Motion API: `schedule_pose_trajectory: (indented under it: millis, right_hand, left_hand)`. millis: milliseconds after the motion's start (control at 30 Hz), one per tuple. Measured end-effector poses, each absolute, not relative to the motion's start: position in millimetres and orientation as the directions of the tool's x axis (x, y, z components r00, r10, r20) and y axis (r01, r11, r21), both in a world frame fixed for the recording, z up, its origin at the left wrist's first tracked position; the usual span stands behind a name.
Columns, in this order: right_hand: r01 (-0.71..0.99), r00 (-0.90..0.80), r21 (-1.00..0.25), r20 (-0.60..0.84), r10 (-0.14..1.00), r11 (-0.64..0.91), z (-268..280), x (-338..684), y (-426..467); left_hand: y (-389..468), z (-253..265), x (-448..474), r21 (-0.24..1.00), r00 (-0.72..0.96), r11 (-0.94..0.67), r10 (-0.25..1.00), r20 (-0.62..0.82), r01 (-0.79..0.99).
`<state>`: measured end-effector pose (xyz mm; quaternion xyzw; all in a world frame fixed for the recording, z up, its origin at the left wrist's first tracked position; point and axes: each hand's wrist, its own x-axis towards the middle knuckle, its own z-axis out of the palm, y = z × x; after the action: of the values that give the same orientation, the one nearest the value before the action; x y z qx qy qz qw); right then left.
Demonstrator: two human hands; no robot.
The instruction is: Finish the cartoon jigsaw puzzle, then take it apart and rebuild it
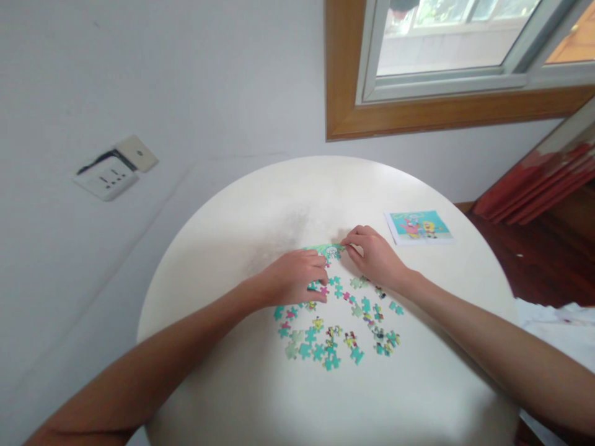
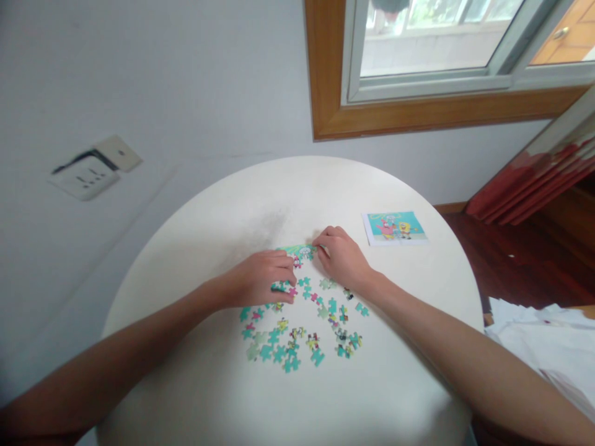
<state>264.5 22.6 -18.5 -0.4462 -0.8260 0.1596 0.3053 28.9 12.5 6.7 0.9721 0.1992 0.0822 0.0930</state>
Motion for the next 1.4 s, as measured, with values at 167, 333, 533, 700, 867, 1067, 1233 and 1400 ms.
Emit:
schedule_pose_trajectory:
  millis: [167, 333, 533, 700, 867, 1067, 1233, 1400]
  right_hand:
    - [0.638, -0.425, -0.538, 0.35, 0.835, 0.551, -17, 264, 22]
    - [0.646, -0.443, -0.52, 0.34, 0.829, 0.558, -16, 265, 22]
    - [0.634, -0.494, -0.489, 0.34, 0.801, 0.598, -14, 265, 21]
    - [0.655, -0.468, -0.492, 0.333, 0.819, 0.574, -10, 268, 23]
    - [0.634, -0.566, -0.507, 0.21, 0.797, 0.584, 6, 275, 15]
    - [0.595, -0.737, -0.489, -0.015, 0.676, 0.637, 21, 268, -11]
    - [0.764, -0.609, -0.352, -0.118, 0.784, 0.54, 12, 255, -29]
    - [0.811, -0.573, -0.274, -0.187, 0.798, 0.517, 11, 248, -40]
  left_hand:
    - [15, 11, 26, 0.311, 0.899, -0.873, 0.424, 0.105, 0.376]
    - [14, 13, 25, 0.339, 0.902, -0.86, 0.427, 0.065, 0.382]
    - [15, 10, 26, 0.36, 0.899, -0.857, 0.427, 0.094, 0.369]
    - [15, 11, 27, 0.373, 0.874, -0.846, 0.462, 0.152, 0.382]
    - [17, 9, 27, 0.309, 0.837, -0.845, 0.507, 0.203, 0.437]
    - [24, 8, 24, 0.259, 0.808, -0.828, 0.55, 0.212, 0.497]
    - [27, 5, 23, 0.271, 0.779, -0.804, 0.588, 0.218, 0.53]
    - [26, 4, 24, 0.288, 0.777, -0.8, 0.59, 0.219, 0.526]
